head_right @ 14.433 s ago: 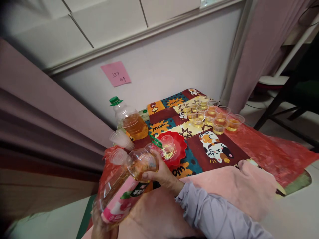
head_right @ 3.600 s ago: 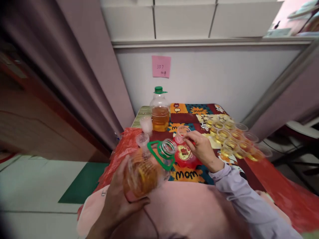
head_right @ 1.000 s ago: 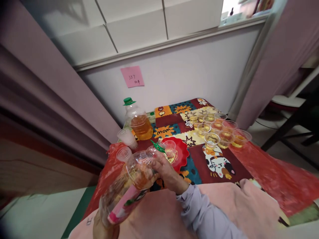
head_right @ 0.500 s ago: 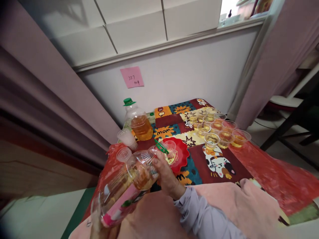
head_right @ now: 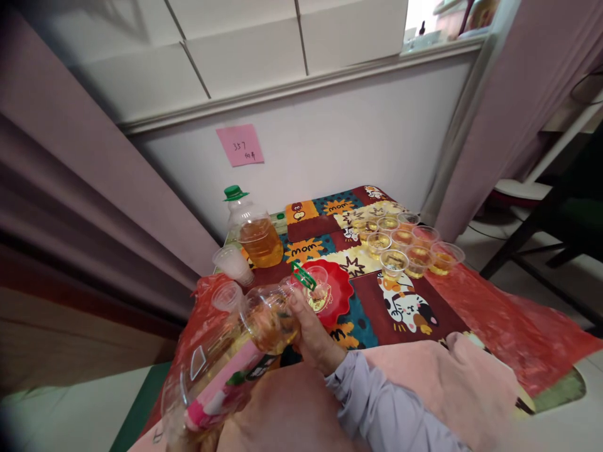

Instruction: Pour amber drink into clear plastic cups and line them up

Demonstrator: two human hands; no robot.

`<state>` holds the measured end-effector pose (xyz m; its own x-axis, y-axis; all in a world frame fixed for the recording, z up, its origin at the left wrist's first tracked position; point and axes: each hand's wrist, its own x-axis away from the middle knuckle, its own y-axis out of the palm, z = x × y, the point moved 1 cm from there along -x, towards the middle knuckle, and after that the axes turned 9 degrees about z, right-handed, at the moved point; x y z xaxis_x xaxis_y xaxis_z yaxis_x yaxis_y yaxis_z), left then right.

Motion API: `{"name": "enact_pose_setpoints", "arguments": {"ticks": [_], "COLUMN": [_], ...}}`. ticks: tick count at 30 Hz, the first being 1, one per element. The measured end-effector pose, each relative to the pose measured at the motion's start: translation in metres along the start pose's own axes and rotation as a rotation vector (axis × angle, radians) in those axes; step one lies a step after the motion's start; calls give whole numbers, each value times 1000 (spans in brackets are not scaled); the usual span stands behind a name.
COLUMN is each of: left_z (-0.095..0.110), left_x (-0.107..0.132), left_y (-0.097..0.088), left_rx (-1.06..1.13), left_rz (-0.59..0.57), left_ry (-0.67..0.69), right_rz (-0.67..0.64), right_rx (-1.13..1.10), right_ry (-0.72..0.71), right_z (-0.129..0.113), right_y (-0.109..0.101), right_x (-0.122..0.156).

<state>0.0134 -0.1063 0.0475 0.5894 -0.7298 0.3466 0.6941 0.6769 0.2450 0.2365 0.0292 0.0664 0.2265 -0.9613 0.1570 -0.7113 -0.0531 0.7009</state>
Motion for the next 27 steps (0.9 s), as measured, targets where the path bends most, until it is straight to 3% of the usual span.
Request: {"name": "enact_pose_setpoints", "arguments": {"ticks": [5,21,27], "left_z": [1,5,5], "left_x": [3,11,4], "left_y": [3,14,4], "left_rx": [1,21,-60], "left_rz": [-8,83,79], "left_ry": [9,7,58], "right_rz": [9,39,-19], "right_rx": [-112,-156,-124], "right_ry": [125,205,268], "right_z": [2,12,15], "right_y": [0,-10,-11], "right_x": [-1,-9,-11]}}
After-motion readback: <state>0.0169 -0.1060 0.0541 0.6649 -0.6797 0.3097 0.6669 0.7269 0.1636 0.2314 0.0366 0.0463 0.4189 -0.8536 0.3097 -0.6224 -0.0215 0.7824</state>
